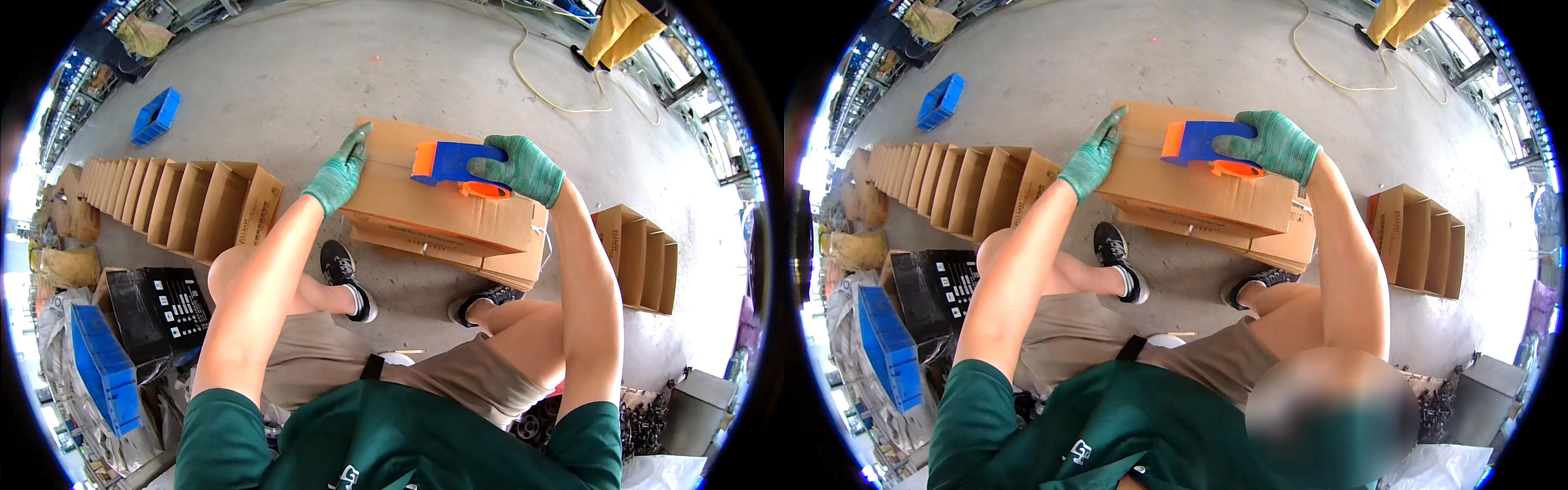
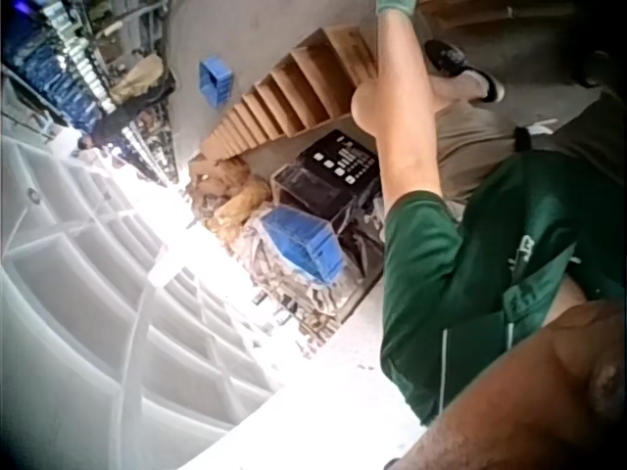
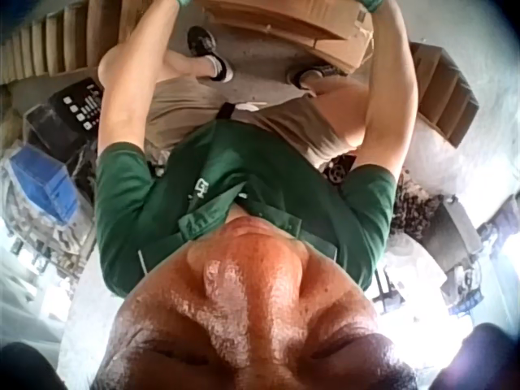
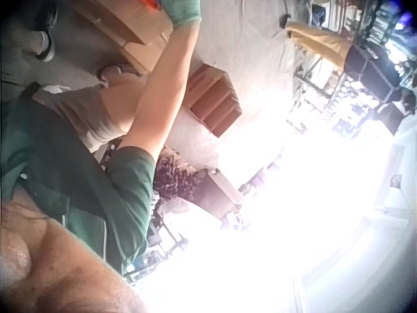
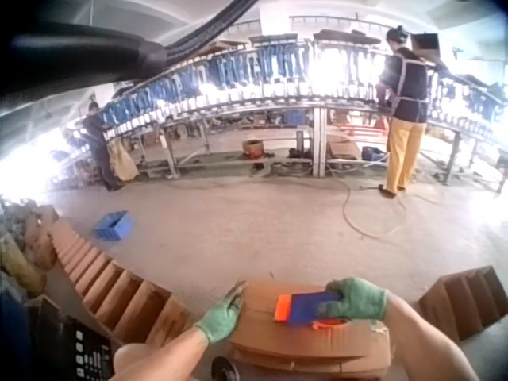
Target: The person sits on the floor and repeatedly folds and seals cardboard boxes using a handheld tape dispenser. They pick up a flat box, fold the flaps, apply tape to the seams, and then place the sealed box aside to repeat the process with the next one.
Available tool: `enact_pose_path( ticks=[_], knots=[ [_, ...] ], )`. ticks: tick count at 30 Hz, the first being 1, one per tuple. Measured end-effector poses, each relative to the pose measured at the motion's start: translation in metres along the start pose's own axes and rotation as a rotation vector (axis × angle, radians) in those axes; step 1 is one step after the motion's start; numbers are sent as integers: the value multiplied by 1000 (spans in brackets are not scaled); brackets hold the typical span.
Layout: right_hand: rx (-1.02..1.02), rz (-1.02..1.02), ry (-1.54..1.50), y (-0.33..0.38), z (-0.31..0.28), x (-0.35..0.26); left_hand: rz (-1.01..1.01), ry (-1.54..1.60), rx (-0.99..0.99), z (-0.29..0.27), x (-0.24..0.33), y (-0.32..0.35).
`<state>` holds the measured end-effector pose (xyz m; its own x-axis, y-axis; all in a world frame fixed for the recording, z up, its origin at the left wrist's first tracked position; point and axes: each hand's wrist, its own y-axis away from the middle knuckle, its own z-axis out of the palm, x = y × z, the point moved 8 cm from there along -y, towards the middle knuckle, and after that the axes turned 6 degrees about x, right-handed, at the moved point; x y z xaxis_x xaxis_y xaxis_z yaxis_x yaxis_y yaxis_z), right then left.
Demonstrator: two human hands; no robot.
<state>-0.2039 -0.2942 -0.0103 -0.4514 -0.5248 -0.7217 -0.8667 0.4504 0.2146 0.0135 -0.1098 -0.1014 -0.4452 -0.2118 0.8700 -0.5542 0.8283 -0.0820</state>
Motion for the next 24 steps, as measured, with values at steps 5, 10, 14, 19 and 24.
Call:
enact_pose_path(
  ticks=[5,10,14,19,24],
  knots=[
    [-1,43,7,10,-16,9,-44,52,18,-2,-13,-1],
    [22,221,126,90,-112,96,-144,174,-27,3,-11,0],
    [34,322,221,142,-172,146,-145,135,-30,-1,-9,0],
    [29,355,333,109,-133,149,-211,27,-10,-2,-4,2],
    [-143,254,379,71,-91,131,-74,-164,18,-9,1,-1]
  ],
)
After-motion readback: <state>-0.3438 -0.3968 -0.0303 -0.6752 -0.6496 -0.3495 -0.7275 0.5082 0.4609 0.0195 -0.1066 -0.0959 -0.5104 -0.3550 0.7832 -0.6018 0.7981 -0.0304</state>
